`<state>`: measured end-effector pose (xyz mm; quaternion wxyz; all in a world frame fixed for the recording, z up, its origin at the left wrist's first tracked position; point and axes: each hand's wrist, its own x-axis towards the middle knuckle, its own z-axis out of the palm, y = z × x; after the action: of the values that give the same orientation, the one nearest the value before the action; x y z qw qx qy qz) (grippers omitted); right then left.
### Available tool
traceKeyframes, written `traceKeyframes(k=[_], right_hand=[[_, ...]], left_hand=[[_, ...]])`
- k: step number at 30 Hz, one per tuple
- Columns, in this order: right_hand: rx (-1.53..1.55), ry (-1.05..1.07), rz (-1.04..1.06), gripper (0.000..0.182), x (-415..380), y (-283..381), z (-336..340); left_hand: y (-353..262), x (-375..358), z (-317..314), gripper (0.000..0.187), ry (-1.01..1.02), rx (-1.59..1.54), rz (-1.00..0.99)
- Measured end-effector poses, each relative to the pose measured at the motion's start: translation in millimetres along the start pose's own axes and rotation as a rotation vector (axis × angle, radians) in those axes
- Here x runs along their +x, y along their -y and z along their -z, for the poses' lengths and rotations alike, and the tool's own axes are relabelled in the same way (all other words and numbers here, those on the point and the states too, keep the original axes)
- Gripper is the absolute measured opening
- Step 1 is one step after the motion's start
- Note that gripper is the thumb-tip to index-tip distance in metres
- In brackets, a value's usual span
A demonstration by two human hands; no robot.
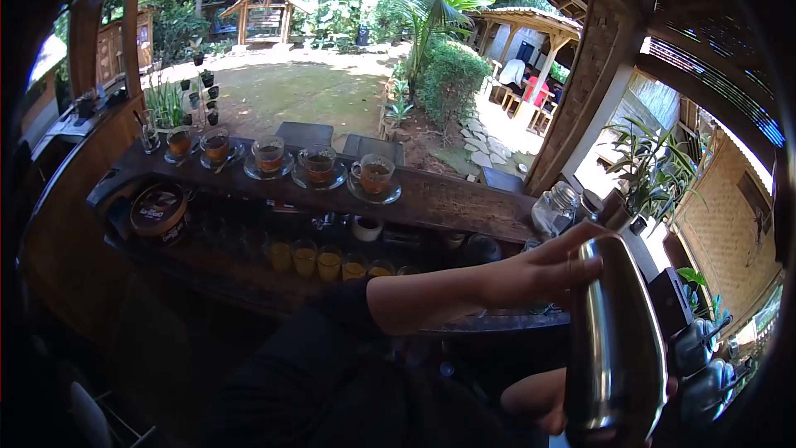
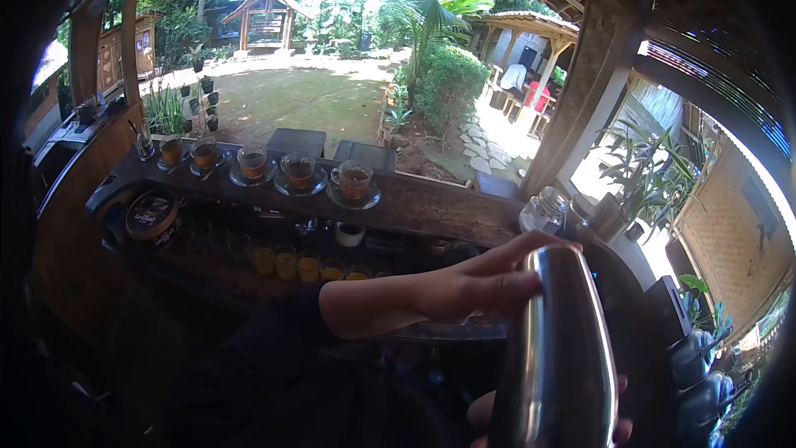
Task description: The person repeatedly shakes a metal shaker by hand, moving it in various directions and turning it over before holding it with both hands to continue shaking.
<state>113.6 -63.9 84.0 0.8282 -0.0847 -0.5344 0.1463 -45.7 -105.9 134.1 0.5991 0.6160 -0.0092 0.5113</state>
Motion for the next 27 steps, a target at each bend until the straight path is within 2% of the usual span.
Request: traceKeyframes(k=[1,3,4,5,6,7,8,11,13,14,15,16,17,19,20,21,22,24,25,27], right_hand=[[0.013,-0.028,-0.056,0.088,-4,-2,-1],[0.046,-0.084,-0.167,0.089,-13,3,-8],[-0.324,-0.058,0.085,0.087,-10,4,-26],[-0.690,-0.033,0.341,0.084,-3,6,-46],[-0.925,-0.012,0.499,0.085,-6,20,-46],[-0.605,0.081,0.630,0.088,0,31,-53],[-0.608,0.080,0.629,0.088,1,41,-58],[-0.470,0.177,0.840,0.085,-8,71,-61],[-0.368,0.246,0.987,0.084,-14,82,-65],[-0.374,0.257,0.988,0.084,-18,74,-70],[-0.386,0.215,0.782,0.081,-22,52,-77],[-0.395,0.171,0.579,0.078,-25,28,-83],[-0.402,0.125,0.379,0.076,-25,19,-87],[-0.353,0.141,0.419,0.075,-30,31,-92],[-0.305,0.162,0.447,0.074,-35,42,-92],[-0.411,0.123,0.369,0.081,-49,77,-91],[-0.519,0.085,0.283,0.087,-62,106,-90],[-0.471,0.025,0.227,0.088,-64,99,-96],[-0.410,-0.032,0.183,0.089,-63,91,-103],[-0.303,-0.141,0.120,0.090,-57,73,-111]], left_hand=[[0,1,9,0.052,0.004,-0.007,0.003],[17,6,52,0.054,-0.255,-0.200,0.235],[40,5,89,0.057,-0.247,-0.262,0.376],[37,-3,87,0.057,-0.240,-0.254,0.379],[33,-11,80,0.057,-0.213,-0.256,0.381],[27,-17,79,0.057,-0.189,-0.263,0.383],[-4,-22,52,0.059,-0.198,-0.150,0.317],[-44,-34,23,0.060,0.139,0.154,0.055],[-51,-41,23,0.061,0.118,0.143,0.023],[-44,-40,36,0.060,-0.072,0.030,0.079],[-33,-41,50,0.059,-0.263,-0.086,0.133],[-16,-47,71,0.059,-0.251,-0.264,0.132],[-7,-55,78,0.059,-0.247,-0.270,0.123],[-2,-69,84,0.062,-0.388,-0.312,0.292],[-14,-73,73,0.066,-0.385,-0.241,0.299],[-29,-74,60,0.062,-0.305,-0.278,0.298],[-50,-77,44,0.059,-0.188,-0.184,0.223],[-73,-79,31,0.054,0.048,-0.016,0.051],[-74,-78,36,0.054,0.047,-0.025,0.060],[-61,-71,54,0.054,-0.218,-0.106,0.161]])
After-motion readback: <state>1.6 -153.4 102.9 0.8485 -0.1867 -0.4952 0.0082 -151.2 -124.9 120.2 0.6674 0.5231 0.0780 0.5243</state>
